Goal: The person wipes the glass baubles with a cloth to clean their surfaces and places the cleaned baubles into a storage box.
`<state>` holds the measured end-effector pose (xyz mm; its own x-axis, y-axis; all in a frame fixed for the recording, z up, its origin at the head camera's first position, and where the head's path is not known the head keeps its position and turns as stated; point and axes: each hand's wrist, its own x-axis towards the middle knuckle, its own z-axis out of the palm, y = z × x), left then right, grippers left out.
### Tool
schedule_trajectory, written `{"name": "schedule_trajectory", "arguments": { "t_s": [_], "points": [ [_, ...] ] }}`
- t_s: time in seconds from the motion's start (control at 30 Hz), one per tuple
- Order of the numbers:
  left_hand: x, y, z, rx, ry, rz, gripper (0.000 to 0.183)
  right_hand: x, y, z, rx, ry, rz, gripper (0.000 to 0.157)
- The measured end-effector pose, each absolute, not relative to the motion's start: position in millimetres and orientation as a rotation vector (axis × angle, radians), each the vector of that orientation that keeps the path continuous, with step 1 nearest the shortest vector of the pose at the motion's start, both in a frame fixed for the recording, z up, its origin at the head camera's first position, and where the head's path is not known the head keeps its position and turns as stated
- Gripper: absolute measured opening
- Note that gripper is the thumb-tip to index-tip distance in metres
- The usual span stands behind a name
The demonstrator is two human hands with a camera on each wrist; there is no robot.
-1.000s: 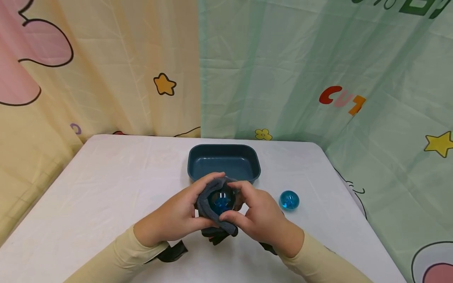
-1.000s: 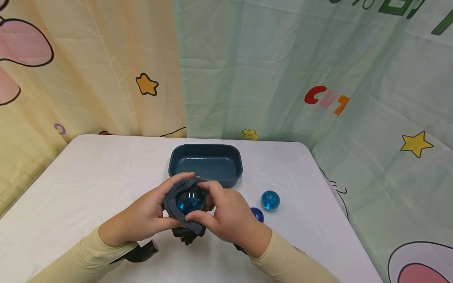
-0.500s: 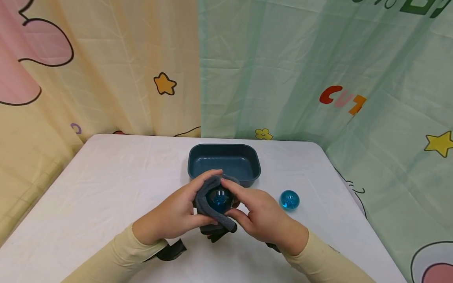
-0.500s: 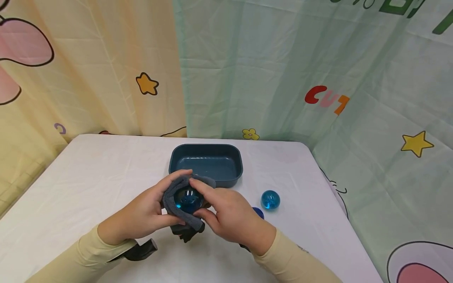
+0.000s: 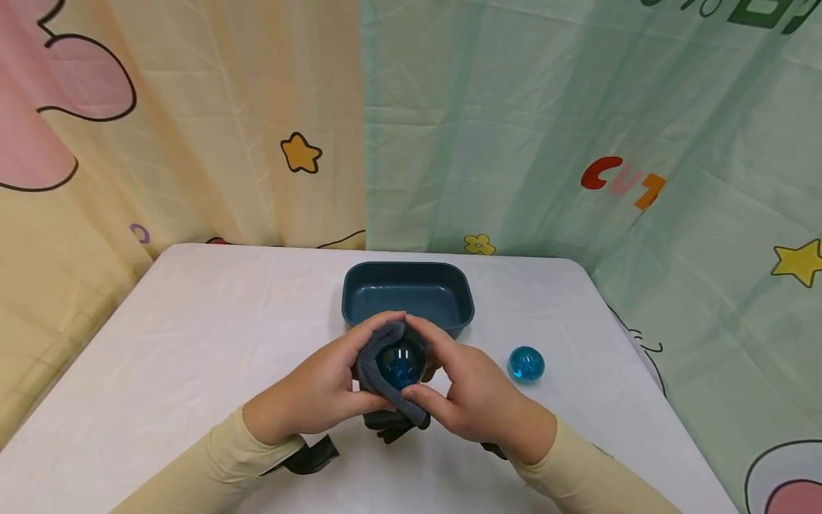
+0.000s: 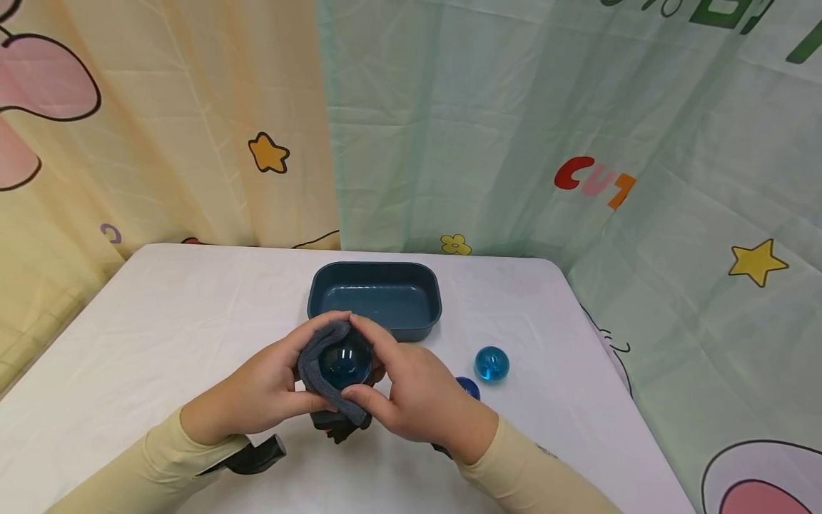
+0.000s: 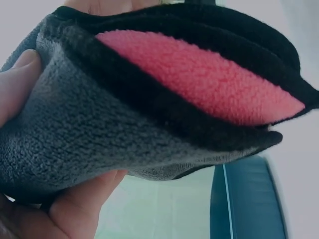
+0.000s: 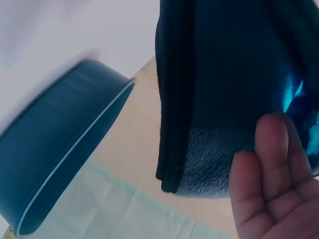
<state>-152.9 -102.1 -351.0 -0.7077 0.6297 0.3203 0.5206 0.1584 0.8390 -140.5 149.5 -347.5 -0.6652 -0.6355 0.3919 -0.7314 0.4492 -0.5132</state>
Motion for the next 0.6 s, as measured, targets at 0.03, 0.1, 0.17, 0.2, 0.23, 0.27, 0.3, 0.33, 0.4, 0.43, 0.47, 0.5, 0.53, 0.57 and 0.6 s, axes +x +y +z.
{"name": "schedule_trajectory", "arguments": {
  "t_s": [0.03, 0.1, 0.17, 0.2, 0.23, 0.27, 0.3, 0.33, 0.4, 0.43, 0.47, 0.5, 0.53, 0.57, 0.6],
  "points": [
    [-152.9, -102.5, -351.1, 1.155, 2.298, 1.606, 0.099, -141.1, 150.5, -347.2, 1.244, -2.533, 1.004, 0.081],
    [-152.9, -103.3, -351.3, 1.158, 2.28, 1.612, 0.099, -142.0, 152.2, -346.2, 1.293, -2.516, 0.981, 0.083],
    [-152.8, -103.5, -351.9, 1.158, 2.263, 1.622, 0.099, -142.4, 153.6, -345.5, 1.324, -2.516, 0.95, 0.084],
    [-152.7, -103.5, -352.1, 1.156, 2.255, 1.628, 0.099, -142.6, 154.1, -345.3, 1.334, -2.515, 0.935, 0.084],
    [-152.6, -103.5, -352.2, 1.156, 2.245, 1.635, 0.099, -142.5, 154.6, -345.3, 1.339, -2.514, 0.921, 0.085],
    [-152.3, -103.3, -352.2, 1.154, 2.235, 1.642, 0.099, -142.3, 154.7, -345.2, 1.34, -2.513, 0.91, 0.085],
    [-152.2, -103.2, -352.0, 1.151, 2.226, 1.65, 0.099, -142.1, 154.8, -345.5, 1.344, -2.506, 0.893, 0.084],
    [-151.9, -103.0, -351.8, 1.149, 2.219, 1.657, 0.099, -141.8, 154.9, -345.7, 1.346, -2.496, 0.874, 0.084],
    [-151.3, -102.7, -351.0, 1.142, 2.205, 1.671, 0.098, -141.2, 154.7, -346.1, 1.346, -2.473, 0.846, 0.082],
    [-150.9, -102.5, -350.5, 1.14, 2.2, 1.676, 0.098, -140.9, 154.6, -346.5, 1.343, -2.462, 0.836, 0.081],
    [-150.6, -102.2, -350.1, 1.139, 2.194, 1.681, 0.098, -140.7, 154.4, -346.7, 1.338, -2.453, 0.826, 0.08],
    [-150.3, -101.9, -349.6, 1.138, 2.191, 1.684, 0.098, -140.2, 154.0, -346.8, 1.33, -2.443, 0.814, 0.079],
    [-150.0, -101.5, -349.3, 1.14, 2.19, 1.685, 0.097, -139.8, 153.9, -347.0, 1.319, -2.437, 0.805, 0.078],
    [-149.9, -101.1, -348.9, 1.139, 2.191, 1.685, 0.097, -139.3, 153.6, -347.0, 1.303, -2.436, 0.801, 0.078],
    [-149.7, -100.7, -348.6, 1.141, 2.197, 1.683, 0.097, -138.8, 153.1, -347.0, 1.282, -2.437, 0.797, 0.077]
  ]
}}
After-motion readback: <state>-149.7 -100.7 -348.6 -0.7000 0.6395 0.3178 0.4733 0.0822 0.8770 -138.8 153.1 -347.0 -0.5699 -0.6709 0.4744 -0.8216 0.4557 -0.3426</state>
